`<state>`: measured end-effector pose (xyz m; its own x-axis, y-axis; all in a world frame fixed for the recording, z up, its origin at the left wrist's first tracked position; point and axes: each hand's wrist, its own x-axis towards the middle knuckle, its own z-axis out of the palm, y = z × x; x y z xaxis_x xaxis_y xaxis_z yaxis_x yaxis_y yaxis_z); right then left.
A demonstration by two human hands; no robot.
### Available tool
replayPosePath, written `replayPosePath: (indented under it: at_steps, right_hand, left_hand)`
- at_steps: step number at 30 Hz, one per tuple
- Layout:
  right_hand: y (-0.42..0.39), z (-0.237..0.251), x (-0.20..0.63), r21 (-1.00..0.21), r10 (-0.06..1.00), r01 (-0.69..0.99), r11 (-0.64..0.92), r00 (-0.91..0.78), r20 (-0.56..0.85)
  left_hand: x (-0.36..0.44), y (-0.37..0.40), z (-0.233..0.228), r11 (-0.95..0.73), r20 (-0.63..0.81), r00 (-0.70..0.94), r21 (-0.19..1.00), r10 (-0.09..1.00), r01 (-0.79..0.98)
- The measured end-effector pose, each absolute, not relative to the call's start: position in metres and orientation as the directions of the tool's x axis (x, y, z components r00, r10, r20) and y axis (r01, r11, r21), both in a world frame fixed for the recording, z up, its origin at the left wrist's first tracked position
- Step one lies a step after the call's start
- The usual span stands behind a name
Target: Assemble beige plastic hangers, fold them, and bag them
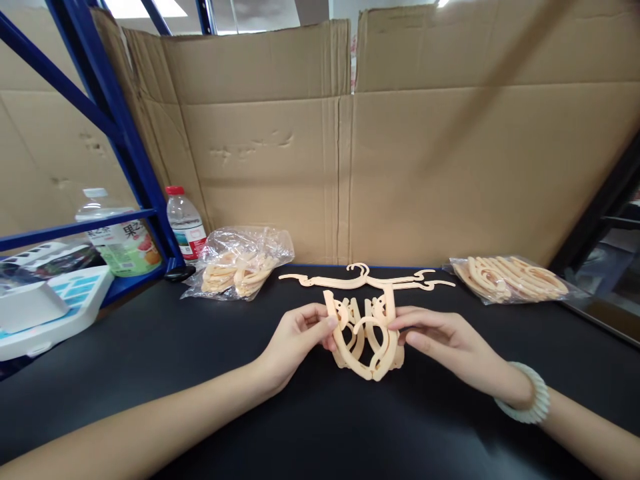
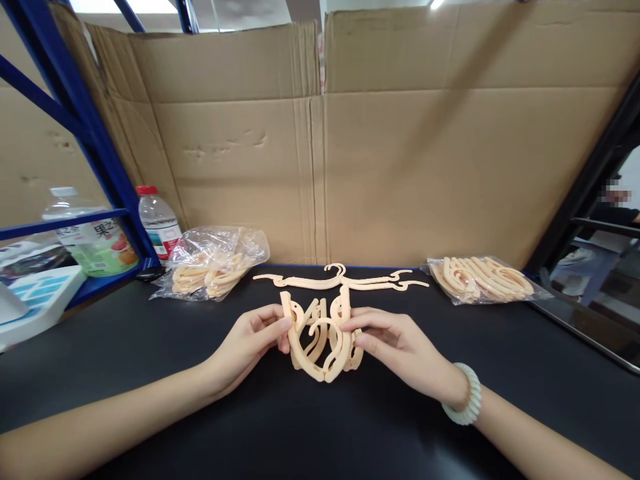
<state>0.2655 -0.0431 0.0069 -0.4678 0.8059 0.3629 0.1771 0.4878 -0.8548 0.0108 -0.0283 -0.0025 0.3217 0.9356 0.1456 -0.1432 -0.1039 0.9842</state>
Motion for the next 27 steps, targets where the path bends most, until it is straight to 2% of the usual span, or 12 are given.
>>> replayPosePath:
  at_steps: [5,11,18,23,27]
  right_hand:
    - [-0.050,0.009,0.261,-0.790,0.731,0.222,0.571,-0.575,0.367]
    - [-0.054,0.013,0.260,-0.692,0.675,0.286,0.663,-0.627,0.388]
    - [-0.056,0.011,0.258,-0.764,0.709,0.253,0.594,-0.613,0.348]
    - [-0.056,0.007,0.258,-0.828,0.716,0.173,0.534,-0.614,0.333]
    - [-0.056,0.007,0.258,-0.844,0.719,0.160,0.512,-0.618,0.319]
  left_hand:
    - [0.014,-0.032,-0.003,-0.127,0.157,0.349,0.986,0.924,-0.107]
    - [0.018,-0.039,-0.001,-0.150,0.175,0.350,0.984,0.920,-0.099]
    - [0.018,-0.038,-0.005,-0.136,0.213,0.406,0.968,0.889,-0.208]
    - [0.018,-0.038,-0.005,-0.289,0.335,0.467,0.942,0.818,-0.170]
    - [0.017,-0.040,-0.004,-0.260,0.296,0.544,0.955,0.785,-0.145]
